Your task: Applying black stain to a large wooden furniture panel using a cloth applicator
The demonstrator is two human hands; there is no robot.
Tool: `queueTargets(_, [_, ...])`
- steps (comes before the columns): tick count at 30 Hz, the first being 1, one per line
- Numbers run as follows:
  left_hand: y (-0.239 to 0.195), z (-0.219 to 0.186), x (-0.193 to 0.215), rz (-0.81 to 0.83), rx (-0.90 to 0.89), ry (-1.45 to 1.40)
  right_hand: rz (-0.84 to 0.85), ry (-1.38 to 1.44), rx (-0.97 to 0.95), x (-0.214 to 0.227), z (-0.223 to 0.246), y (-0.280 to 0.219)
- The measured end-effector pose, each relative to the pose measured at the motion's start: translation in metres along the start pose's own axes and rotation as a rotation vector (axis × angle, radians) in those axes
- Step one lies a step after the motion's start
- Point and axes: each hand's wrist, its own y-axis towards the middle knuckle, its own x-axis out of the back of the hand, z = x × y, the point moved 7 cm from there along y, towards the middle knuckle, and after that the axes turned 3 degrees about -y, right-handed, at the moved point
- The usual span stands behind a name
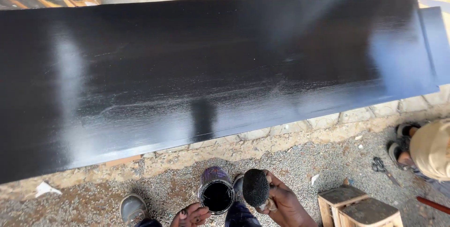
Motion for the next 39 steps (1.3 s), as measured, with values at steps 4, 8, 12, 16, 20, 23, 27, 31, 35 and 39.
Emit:
queueTargets(4, [-0.029, -0.042, 0.041, 0.417, 0.281, -0.079, -0.244, 0.033, 0.073, -0.042, -0.037, 0.010])
queueTargets(8, [-0.078, -0.081, 0.092, 0.391, 0.296, 0.067, -0.347, -0.114, 0.103, -0.125, -0.080, 0.005])
queueTargets(12, [-0.148, -0.151, 0.088, 0.367, 0.402, 0.126, -0.336, -0.253, 0.232, -0.226, -0.111, 0.013])
queueTargets(16, [-0.183, -0.195, 0.113, 0.407, 0.411, 0.006, -0.206, -0.243, 0.257, -0.303, -0.130, 0.028])
queueTargets(20, [-0.135, -0.270, -0.087, -0.378, -0.059, 0.405, -0.137, -0.850, 0.421, -0.321, -0.120, 0.040])
queueTargets(23, [-0.197, -0.280, -0.225, -0.944, -0.323, 0.714, 0.071, -0.071, 0.370, -0.327, -0.115, 0.052])
queueTargets(27, [-0.174, -0.274, -0.269, -0.980, -0.394, 0.719, -0.440, -0.407, 0.396, -0.289, -0.098, 0.063])
queueTargets(31, [-0.154, -0.278, -0.291, -0.912, -0.410, 0.718, -0.504, -0.976, 0.585, -0.339, -0.063, 0.061])
queueTargets(35, [-0.142, -0.288, -0.299, -0.859, -0.507, 0.715, -0.643, -1.414, 0.486, -0.358, -0.066, 0.079])
queueTargets(39, [-0.150, -0.298, -0.296, -0.837, -0.435, 0.763, -0.689, -1.745, 0.456, -0.378, -0.071, 0.103])
